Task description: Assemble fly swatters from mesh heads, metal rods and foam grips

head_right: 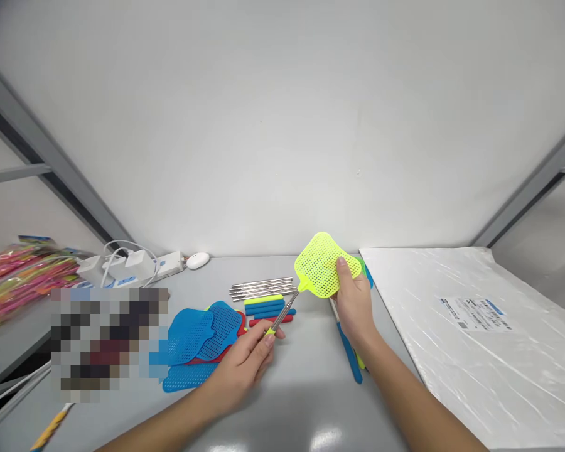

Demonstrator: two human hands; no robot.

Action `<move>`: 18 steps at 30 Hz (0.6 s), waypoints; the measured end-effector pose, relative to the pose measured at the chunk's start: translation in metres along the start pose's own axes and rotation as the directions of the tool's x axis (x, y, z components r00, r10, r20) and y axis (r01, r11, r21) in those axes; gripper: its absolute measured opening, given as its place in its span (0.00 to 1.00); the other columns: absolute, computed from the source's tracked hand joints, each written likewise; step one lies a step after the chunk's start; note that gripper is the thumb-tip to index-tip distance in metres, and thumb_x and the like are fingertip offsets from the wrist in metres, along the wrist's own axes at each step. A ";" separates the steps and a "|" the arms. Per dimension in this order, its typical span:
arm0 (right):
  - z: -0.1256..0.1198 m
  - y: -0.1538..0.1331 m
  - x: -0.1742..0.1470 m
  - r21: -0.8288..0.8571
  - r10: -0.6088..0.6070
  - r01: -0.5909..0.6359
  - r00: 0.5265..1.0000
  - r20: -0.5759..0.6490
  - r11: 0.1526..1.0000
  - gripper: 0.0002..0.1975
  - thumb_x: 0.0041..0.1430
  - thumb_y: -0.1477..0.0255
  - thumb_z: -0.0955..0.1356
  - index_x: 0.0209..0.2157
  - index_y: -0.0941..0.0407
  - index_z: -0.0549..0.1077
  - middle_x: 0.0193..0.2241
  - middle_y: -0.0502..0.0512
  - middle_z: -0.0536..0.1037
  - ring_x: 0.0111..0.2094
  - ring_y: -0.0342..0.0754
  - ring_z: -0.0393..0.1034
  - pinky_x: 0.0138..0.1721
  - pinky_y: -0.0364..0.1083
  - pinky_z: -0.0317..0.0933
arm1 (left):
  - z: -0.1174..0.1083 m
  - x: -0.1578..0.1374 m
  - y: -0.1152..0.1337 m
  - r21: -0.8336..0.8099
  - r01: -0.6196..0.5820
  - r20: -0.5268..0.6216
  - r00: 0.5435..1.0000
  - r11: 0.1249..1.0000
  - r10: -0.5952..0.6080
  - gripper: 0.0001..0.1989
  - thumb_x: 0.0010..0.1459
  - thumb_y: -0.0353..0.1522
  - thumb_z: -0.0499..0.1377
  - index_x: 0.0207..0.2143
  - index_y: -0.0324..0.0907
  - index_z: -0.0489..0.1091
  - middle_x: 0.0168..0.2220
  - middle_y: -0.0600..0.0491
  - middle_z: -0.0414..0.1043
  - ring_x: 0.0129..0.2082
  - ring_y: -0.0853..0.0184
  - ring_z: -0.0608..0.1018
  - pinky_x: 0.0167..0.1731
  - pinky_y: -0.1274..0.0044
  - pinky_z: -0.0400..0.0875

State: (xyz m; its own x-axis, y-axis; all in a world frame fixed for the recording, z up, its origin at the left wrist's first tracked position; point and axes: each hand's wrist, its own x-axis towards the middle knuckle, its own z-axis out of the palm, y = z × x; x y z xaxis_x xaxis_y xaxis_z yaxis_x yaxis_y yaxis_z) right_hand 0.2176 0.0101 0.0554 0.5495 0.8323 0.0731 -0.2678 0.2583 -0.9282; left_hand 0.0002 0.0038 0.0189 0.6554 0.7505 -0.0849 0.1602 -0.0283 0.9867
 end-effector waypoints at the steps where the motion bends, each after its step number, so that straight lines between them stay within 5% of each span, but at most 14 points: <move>1: 0.000 0.000 0.000 0.000 0.003 -0.003 1.000 0.005 1.000 0.21 0.56 0.54 0.69 0.43 0.55 0.73 0.40 0.56 0.79 0.38 0.51 0.75 0.30 0.45 0.69 | -0.001 0.000 0.000 -0.002 0.004 0.005 1.000 1.000 -0.004 0.17 0.67 0.45 0.47 0.43 0.43 0.65 0.23 0.60 0.53 0.21 0.72 0.57 0.21 0.80 0.50; 7: -0.003 0.004 0.000 0.002 0.054 -0.054 0.997 0.050 0.999 0.20 0.56 0.54 0.69 0.43 0.54 0.74 0.38 0.54 0.79 0.35 0.49 0.75 0.25 0.42 0.65 | -0.002 0.001 -0.003 -0.062 0.042 0.059 0.998 0.997 -0.038 0.17 0.67 0.45 0.46 0.42 0.43 0.64 0.21 0.62 0.52 0.19 0.73 0.55 0.20 0.80 0.49; 18: -0.004 0.008 -0.002 -0.028 0.114 -0.111 0.980 0.164 0.993 0.21 0.56 0.55 0.69 0.47 0.52 0.74 0.39 0.54 0.81 0.38 0.52 0.76 0.34 0.47 0.70 | -0.003 -0.001 0.001 -0.149 0.167 0.151 0.978 0.975 -0.144 0.20 0.66 0.48 0.46 0.38 0.42 0.66 0.15 0.63 0.50 0.16 0.74 0.53 0.19 0.79 0.45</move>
State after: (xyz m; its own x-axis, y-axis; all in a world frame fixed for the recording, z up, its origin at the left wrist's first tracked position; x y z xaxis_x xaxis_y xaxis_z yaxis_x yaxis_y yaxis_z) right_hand 0.2175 0.0080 0.0464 0.3779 0.9255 0.0260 -0.3043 0.1507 -0.9406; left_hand -0.0023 0.0046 0.0208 0.7292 0.6385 -0.2462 0.1553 0.1959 0.9682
